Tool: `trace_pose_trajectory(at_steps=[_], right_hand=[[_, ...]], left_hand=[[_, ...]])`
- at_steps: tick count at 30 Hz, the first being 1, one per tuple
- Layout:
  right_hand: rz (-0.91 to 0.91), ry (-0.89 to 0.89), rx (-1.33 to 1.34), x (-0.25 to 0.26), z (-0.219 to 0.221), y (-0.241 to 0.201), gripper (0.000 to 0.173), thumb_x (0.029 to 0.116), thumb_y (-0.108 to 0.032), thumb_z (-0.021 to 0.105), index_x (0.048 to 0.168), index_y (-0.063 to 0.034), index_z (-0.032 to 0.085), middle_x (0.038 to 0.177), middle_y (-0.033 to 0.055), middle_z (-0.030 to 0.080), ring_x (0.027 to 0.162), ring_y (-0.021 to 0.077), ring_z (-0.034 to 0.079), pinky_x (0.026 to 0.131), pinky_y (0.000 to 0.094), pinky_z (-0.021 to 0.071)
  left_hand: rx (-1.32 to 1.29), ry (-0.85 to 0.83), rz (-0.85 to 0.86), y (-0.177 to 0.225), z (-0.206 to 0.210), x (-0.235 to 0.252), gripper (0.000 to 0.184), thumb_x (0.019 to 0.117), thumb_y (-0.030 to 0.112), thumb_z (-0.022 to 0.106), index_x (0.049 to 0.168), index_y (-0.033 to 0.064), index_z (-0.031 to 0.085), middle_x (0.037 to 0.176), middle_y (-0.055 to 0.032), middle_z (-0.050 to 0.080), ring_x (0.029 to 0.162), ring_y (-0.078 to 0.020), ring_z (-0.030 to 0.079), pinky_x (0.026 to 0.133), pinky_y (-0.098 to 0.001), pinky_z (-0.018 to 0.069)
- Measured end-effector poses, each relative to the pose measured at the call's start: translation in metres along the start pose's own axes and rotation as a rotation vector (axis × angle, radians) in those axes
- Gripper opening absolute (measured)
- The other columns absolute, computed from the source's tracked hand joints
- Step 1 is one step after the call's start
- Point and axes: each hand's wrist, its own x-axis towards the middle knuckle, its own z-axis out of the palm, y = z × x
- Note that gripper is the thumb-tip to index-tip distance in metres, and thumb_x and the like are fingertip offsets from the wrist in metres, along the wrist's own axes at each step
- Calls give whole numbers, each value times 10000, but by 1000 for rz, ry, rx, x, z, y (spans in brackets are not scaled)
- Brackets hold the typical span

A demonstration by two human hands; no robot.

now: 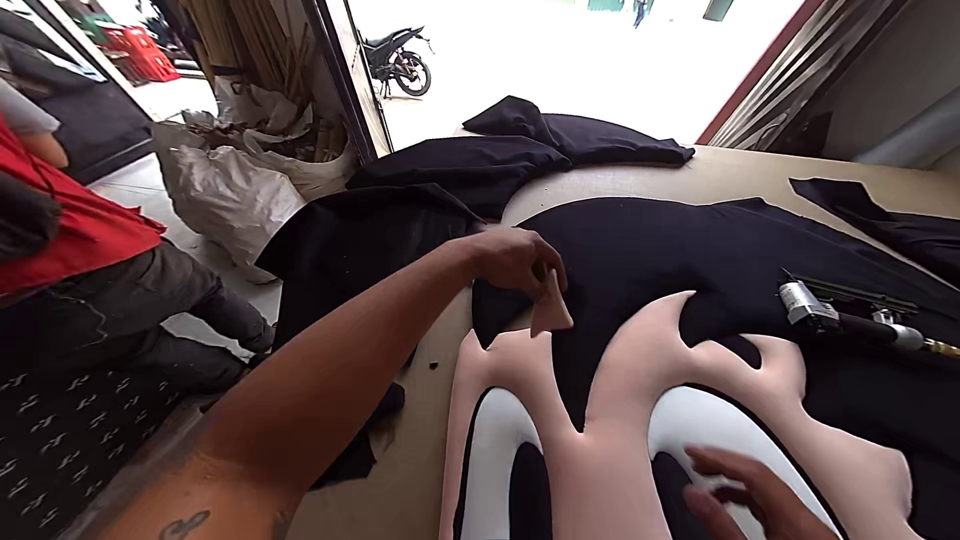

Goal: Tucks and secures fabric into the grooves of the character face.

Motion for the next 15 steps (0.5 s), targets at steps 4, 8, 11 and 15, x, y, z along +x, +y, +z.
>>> trace_pose_trajectory(at_steps=[4, 8, 11, 15], right_hand=[[-30, -29, -12, 141, 57, -2, 597, 903, -496, 703, 1412, -204, 589, 1262, -29, 689, 1014, 115, 713, 778, 363, 637], [27, -109, 0, 211, 102, -1, 601, 924, -247, 755, 1473, -247, 512, 1017, -38, 767, 783, 138, 733, 717, 437, 631], [204, -79, 37, 232, 130, 3, 591, 892, -256, 781, 1437, -247, 551, 938, 31, 765, 736, 199, 752, 668, 478, 656], [313, -59, -125, 247, 134, -2, 693, 872, -320, 802, 1477, -212, 483, 894, 84, 738, 697, 256, 730, 626, 518, 627]], left_hand=[[158, -120, -76, 35, 27, 22, 461, 839, 277, 865, 1232, 144, 665, 918, -5, 745, 817, -156, 703, 809, -448, 592], [159, -27, -203, 5, 30, 43, 516, 856, 323, 845, 1278, 124, 623, 953, -38, 760, 883, -199, 725, 876, -506, 578], [99, 91, -252, -18, 33, 51, 544, 858, 309, 843, 1328, 166, 608, 999, -10, 782, 928, -188, 747, 927, -514, 575], [157, 239, -166, -48, 49, 33, 386, 835, 290, 856, 1192, 223, 725, 985, 51, 774, 920, -128, 730, 908, -473, 587]])
